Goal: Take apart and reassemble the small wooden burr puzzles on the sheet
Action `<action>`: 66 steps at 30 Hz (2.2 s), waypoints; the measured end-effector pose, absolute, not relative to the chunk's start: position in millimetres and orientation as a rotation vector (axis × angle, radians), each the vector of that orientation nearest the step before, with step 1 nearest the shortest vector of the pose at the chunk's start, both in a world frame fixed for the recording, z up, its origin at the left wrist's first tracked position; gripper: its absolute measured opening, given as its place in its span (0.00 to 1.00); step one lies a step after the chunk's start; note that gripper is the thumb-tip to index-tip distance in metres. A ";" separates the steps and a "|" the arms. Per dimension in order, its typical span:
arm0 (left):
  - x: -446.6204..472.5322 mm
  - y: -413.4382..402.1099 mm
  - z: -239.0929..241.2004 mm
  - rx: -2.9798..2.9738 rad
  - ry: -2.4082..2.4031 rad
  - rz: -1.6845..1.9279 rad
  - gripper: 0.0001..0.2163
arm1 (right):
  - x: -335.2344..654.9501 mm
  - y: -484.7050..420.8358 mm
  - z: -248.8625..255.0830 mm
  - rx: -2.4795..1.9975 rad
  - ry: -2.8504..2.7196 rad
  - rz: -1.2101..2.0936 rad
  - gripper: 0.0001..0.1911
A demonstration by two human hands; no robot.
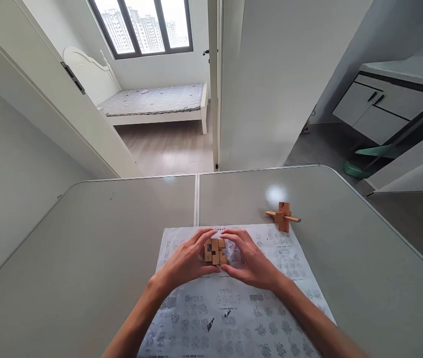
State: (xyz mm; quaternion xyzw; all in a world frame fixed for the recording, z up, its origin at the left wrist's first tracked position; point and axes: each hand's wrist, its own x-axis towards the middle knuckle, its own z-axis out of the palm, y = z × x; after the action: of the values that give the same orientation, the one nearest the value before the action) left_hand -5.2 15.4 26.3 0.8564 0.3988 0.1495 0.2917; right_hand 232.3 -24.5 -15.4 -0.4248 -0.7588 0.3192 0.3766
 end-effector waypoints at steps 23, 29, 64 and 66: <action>-19.7 14.6 12.4 1.491 0.914 0.681 0.35 | 239.1 -18.9 -24.4 -1.118 -1.451 1.146 0.29; -15.7 11.6 8.7 1.718 1.133 0.799 0.30 | 239.6 -19.2 -24.0 -1.159 -1.517 1.088 0.30; -13.1 12.0 -4.2 2.222 1.274 0.709 0.30 | 237.7 -21.2 -23.5 -1.149 -1.630 1.010 0.32; -14.5 12.8 -3.2 2.144 1.251 0.760 0.30 | 237.7 -20.8 -23.0 -1.141 -1.631 1.006 0.30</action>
State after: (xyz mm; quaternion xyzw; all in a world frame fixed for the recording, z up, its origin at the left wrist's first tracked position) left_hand -14.5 12.8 -3.2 0.7952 0.4643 0.2819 0.2694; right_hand 237.7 -20.8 -23.0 -0.4593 -0.6566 0.4049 0.4403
